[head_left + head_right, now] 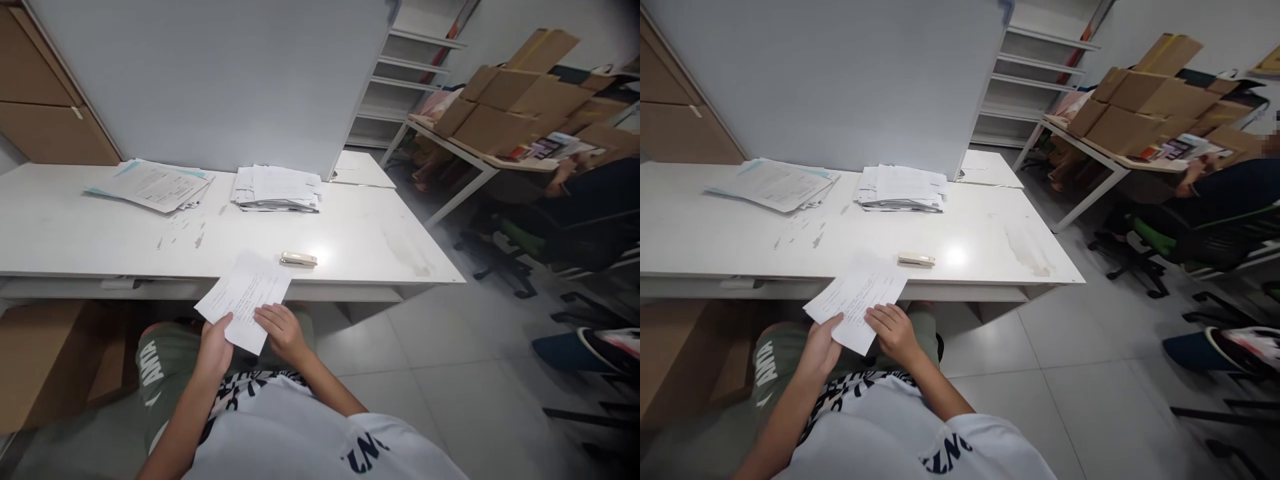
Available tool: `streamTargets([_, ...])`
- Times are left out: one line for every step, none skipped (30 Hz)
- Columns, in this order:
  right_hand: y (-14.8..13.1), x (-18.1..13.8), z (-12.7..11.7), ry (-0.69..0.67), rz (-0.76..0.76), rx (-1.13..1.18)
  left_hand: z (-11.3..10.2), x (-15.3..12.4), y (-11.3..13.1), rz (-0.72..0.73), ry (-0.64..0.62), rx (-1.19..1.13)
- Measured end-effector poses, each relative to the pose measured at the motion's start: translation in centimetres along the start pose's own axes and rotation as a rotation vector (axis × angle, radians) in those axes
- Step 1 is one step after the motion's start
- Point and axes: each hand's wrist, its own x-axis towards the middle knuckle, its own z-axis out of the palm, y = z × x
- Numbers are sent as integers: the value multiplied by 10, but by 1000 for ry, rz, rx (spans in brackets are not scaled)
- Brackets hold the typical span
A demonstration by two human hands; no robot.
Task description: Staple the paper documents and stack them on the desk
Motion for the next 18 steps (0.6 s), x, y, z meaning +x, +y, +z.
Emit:
streamTargets([-4, 2, -2, 16, 1, -4, 3, 1, 2, 61, 24, 23])
streamTargets([-7, 4, -5, 38, -1, -3, 2, 3, 6, 135, 56, 56])
streamTargets([-11, 8, -8, 66, -3, 2, -3, 7, 13, 211, 96, 107])
streamTargets([-12, 14, -11, 101, 0, 13, -10, 12, 21, 287, 138, 177])
streamTargets([-13, 24, -15, 142, 13, 30, -19, 19, 32, 361, 180, 259])
streamTargets([-11, 36, -18, 185, 39, 52, -28, 28, 43, 432, 205, 345])
streamTargets([-7, 52, -21, 227, 78, 76, -38, 39, 55, 499, 210, 417])
streamTargets([0, 70, -22, 262, 125, 103, -47, 52, 67, 559, 197, 469])
streamTargets([8, 90, -23, 287, 176, 136, -54, 67, 77, 607, 180, 497])
streamTargets([18, 111, -21, 297, 226, 173, -60, 83, 87, 637, 175, 505])
streamTargets([29, 131, -18, 293, 263, 216, -64, 99, 95, 643, 176, 499])
streamTargets([39, 150, -14, 281, 293, 265, -66, 114, 101, 637, 195, 475])
streamTargets([50, 166, -8, 265, 320, 311, -67, 129, 106, 631, 226, 434])
streamTargets([59, 178, -1, 253, 342, 361, -67, 141, 109, 629, 246, 387])
streamTargets([66, 187, 7, 233, 369, 421, -66, 152, 110, 630, 257, 339])
streamTargets([73, 193, 15, 202, 401, 486, -66, 161, 109, 631, 253, 299])
streamTargets([78, 196, 22, 167, 433, 551, -66, 169, 106, 631, 238, 267])
streamTargets([81, 197, 29, 134, 462, 610, -67, 175, 102, 625, 217, 242])
